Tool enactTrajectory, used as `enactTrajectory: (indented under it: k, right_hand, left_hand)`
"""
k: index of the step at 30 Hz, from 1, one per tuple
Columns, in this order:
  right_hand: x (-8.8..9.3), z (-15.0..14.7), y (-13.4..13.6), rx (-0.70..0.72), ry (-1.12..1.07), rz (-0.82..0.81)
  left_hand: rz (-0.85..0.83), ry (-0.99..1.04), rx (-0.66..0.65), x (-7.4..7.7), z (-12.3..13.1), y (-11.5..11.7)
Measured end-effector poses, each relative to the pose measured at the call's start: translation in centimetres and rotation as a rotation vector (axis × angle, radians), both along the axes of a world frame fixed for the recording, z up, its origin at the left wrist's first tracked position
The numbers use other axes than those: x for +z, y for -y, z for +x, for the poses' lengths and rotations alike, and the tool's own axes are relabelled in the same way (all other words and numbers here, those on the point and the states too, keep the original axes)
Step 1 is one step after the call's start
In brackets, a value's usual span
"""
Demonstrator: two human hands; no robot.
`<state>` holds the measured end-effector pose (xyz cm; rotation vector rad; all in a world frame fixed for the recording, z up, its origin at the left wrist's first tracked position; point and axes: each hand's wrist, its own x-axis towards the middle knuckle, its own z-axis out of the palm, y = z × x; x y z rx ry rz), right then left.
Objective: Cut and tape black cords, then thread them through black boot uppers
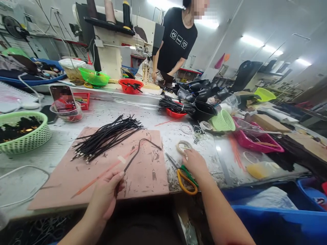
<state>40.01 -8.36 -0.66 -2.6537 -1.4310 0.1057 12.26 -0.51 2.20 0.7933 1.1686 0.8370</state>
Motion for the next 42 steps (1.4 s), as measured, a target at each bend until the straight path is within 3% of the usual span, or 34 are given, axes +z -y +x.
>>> enactTrajectory:
  k: [3, 6, 9, 11, 12, 15, 18, 20, 23, 30, 33, 36, 39, 42]
  right_hand:
    - [-0.4, 0.9, -2.4, 0.014, -0.030, 0.119]
    - [-0.2, -0.7, -2.9, 0.002, -0.087, 0.271]
    - [0.5, -5.2, -1.9, 0.011, -0.243, 0.552]
    - [0.7, -9.1, -1.3, 0.110, -0.605, 0.982]
    - [0.7, -10.9, -1.2, 0.171, -0.719, 1.096]
    - [0.2, -15.0, -1.4, 0.229, -0.842, 1.263]
    - [-0.4, -16.3, -1.8, 0.287, -0.904, 1.246]
    - [-0.7, -16.1, -1.7, 0.386, -0.912, 1.173]
    - [-0.8, -15.4, -1.4, 0.509, -0.841, 1.094]
    - [-0.1, -14.0, -1.3, 0.604, -0.566, 0.934]
    - [0.2, -13.0, -1.5, 0.544, -0.449, 0.809]
    - [0.7, -12.6, -1.3, 0.505, -0.481, 0.724]
    - [1.2, -13.1, -0.6, 0.436, -0.649, 0.760]
    - [1.6, -14.0, -0.3, 0.220, -0.932, 0.817]
  left_hand:
    - [-0.040, 0.040, 0.051, 0.0, 0.3, 0.3]
    - [-0.074, 0.068, 0.080, 0.1, 0.4, 0.7]
    - [-0.129, 0.096, 0.090, 0.2, 1.0, 1.1]
    - [-0.157, 0.142, 0.081, 0.3, 1.7, 1.4]
    - [-0.162, 0.177, 0.064, 0.4, 2.0, 1.6]
    - [-0.167, 0.298, -0.060, 0.5, 2.6, 2.1]
    - [-0.151, 0.348, -0.183, 0.7, 2.4, 2.6]
    - [-0.140, 0.340, -0.195, 1.0, 2.0, 2.7]
    - [-0.163, 0.318, -0.148, 1.3, 1.4, 2.8]
    - [-0.212, 0.287, -0.043, 1.2, 1.0, 2.9]
    - [-0.191, 0.290, -0.034, 1.0, 1.0, 2.8]
    - [-0.148, 0.291, -0.036, 0.9, 0.9, 2.6]
    - [-0.119, 0.258, -0.015, 1.1, 0.9, 2.5]
    - [-0.065, 0.234, 0.006, 1.4, 0.9, 2.4]
